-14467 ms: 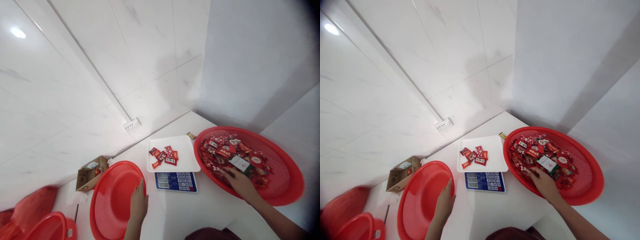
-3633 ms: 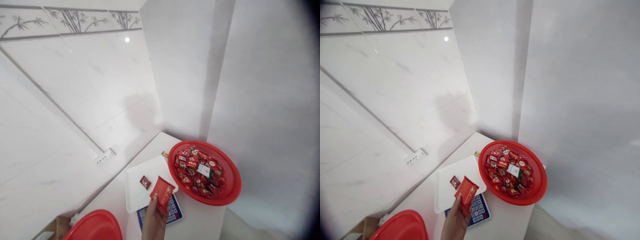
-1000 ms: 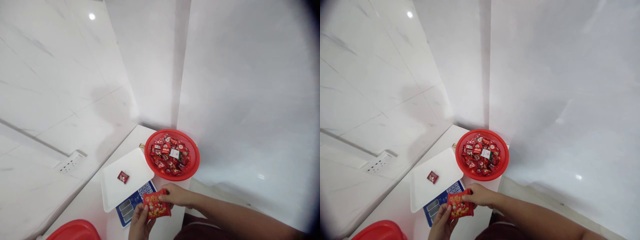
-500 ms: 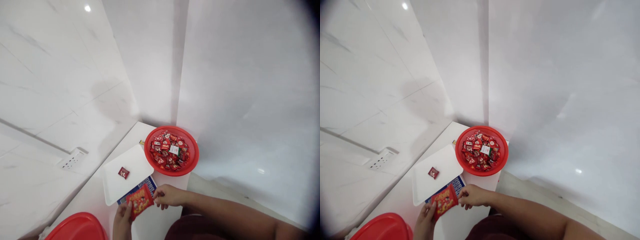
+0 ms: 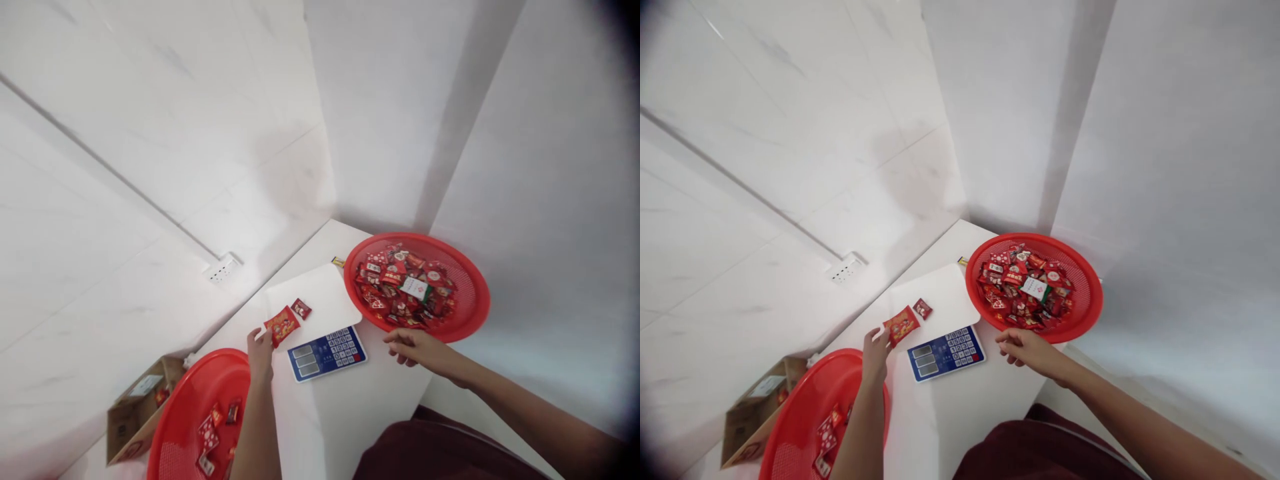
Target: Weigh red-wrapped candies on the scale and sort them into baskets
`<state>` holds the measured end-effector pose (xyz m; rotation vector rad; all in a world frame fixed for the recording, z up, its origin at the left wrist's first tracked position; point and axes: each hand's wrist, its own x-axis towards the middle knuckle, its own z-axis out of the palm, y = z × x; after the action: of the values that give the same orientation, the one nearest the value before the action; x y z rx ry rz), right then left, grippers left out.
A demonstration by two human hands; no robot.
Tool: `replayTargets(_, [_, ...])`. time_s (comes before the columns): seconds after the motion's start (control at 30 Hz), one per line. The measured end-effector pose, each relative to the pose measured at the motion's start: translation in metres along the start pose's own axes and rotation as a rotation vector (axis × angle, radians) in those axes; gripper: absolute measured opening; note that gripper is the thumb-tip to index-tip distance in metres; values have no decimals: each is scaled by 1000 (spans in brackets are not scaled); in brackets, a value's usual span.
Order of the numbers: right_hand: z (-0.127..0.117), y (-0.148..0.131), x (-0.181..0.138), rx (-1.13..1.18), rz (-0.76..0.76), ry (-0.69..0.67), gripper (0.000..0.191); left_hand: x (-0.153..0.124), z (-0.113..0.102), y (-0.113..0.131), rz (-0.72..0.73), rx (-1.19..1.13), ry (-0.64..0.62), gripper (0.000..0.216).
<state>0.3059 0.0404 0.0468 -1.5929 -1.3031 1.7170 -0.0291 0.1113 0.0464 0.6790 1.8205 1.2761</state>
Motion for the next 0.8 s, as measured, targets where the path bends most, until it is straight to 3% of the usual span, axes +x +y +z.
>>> replayTargets(0.13, [-1,1,8,-113,-28,42,35,-14,5,-7,117,127,9,51])
replayTargets(0.23, [-8,8,18,-290,-93,142,32,-38,6,-16,168,189,-46,41])
replayTargets(0.4, [-32,26,41,-542,-99,326,30,-92,1,-47,162,367,-430,21])
replayTargets(0.5, [-42,31,57,-663,-67,287,33,-117,-1,-67,123,449,-576,18])
replayTargets(0.6, [-44,27,77,-740,-55,178,37,-129,-1,-75,108,467,-623,20])
replayTargets(0.8, [-33,24,116,-783,-55,117,60,-128,-1,-59,65,402,-597,25])
